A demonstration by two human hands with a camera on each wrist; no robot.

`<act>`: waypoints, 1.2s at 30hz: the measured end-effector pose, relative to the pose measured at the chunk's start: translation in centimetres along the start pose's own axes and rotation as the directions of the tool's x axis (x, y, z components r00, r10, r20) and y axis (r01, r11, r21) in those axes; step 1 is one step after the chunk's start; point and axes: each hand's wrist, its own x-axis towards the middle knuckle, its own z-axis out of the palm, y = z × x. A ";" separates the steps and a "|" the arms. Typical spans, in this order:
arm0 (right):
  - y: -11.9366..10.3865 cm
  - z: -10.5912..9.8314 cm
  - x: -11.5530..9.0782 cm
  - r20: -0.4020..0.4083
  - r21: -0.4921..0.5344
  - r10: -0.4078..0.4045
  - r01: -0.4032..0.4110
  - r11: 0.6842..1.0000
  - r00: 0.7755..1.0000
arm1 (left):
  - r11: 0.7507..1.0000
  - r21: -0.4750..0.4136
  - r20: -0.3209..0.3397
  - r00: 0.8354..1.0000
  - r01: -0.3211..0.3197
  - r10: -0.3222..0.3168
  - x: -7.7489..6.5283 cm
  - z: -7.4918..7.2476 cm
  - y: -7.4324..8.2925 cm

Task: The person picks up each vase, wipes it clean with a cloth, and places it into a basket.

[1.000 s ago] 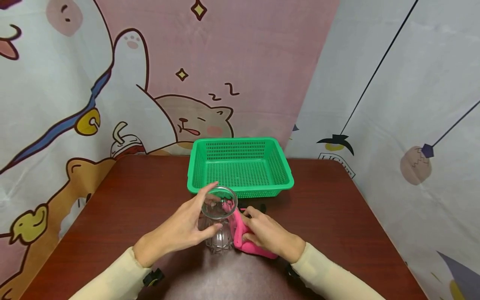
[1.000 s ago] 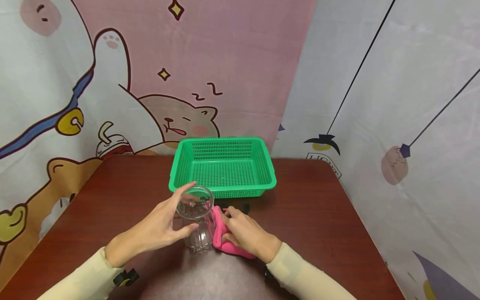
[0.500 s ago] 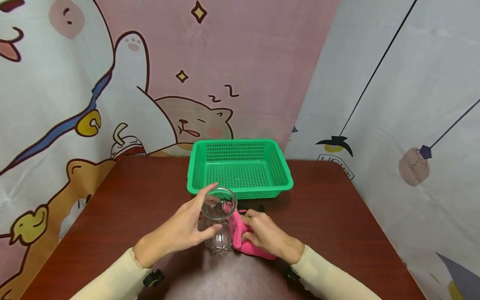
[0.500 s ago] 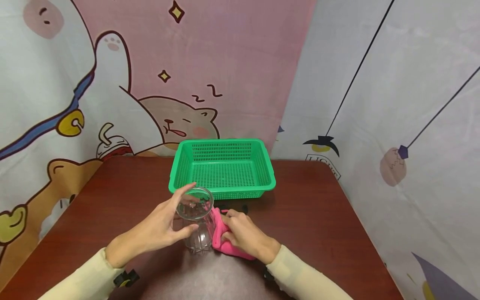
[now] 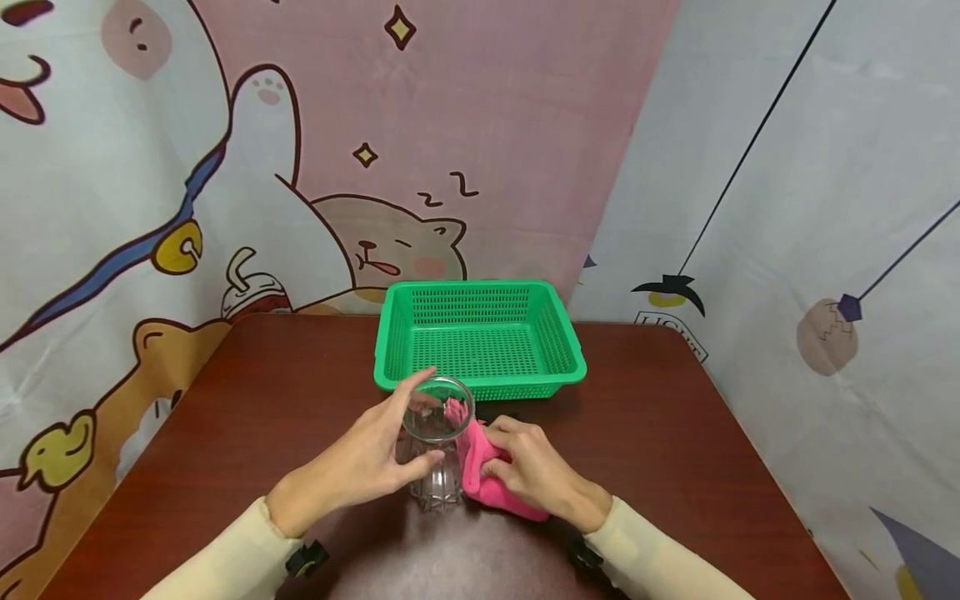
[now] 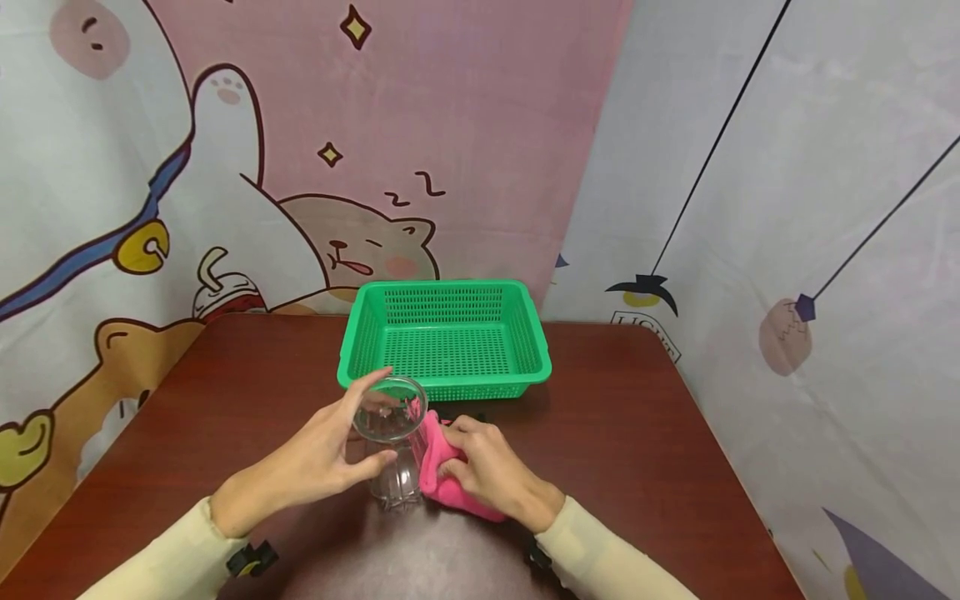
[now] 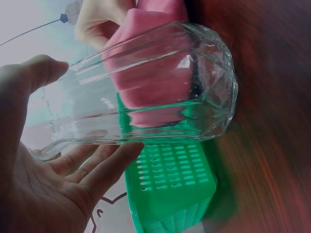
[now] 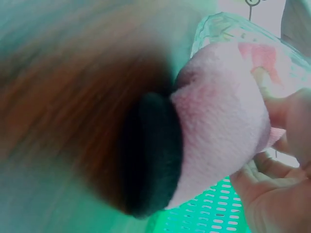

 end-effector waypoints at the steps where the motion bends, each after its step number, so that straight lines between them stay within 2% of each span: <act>1: -0.1 -0.1 0.0 -0.006 0.006 0.000 0.000 1.000 1.000 | 1.000 -0.002 -0.001 1.000 -0.001 0.001 0.0 0.0 0.0; 17: -1.6 -1.4 1.5 -0.158 0.145 -0.079 0.102 0.984 0.984 | 1.000 -0.006 0.000 1.000 -0.024 0.024 0.0 0.0 -0.1; 22: -2.0 -1.8 2.0 -0.190 0.180 -0.076 0.111 0.977 0.979 | 1.000 0.009 -0.002 1.000 -0.022 0.022 0.0 0.0 -0.1; 31: -2.4 -2.2 2.2 -0.228 0.183 -0.077 0.121 0.976 0.971 | 0.999 -0.021 0.005 1.000 -0.027 0.027 0.1 -0.1 -0.1; 36: -4.1 -3.5 2.6 -0.272 0.208 -0.063 0.122 0.970 0.960 | 1.000 -0.020 0.014 1.000 -0.018 0.018 0.0 -0.1 -0.1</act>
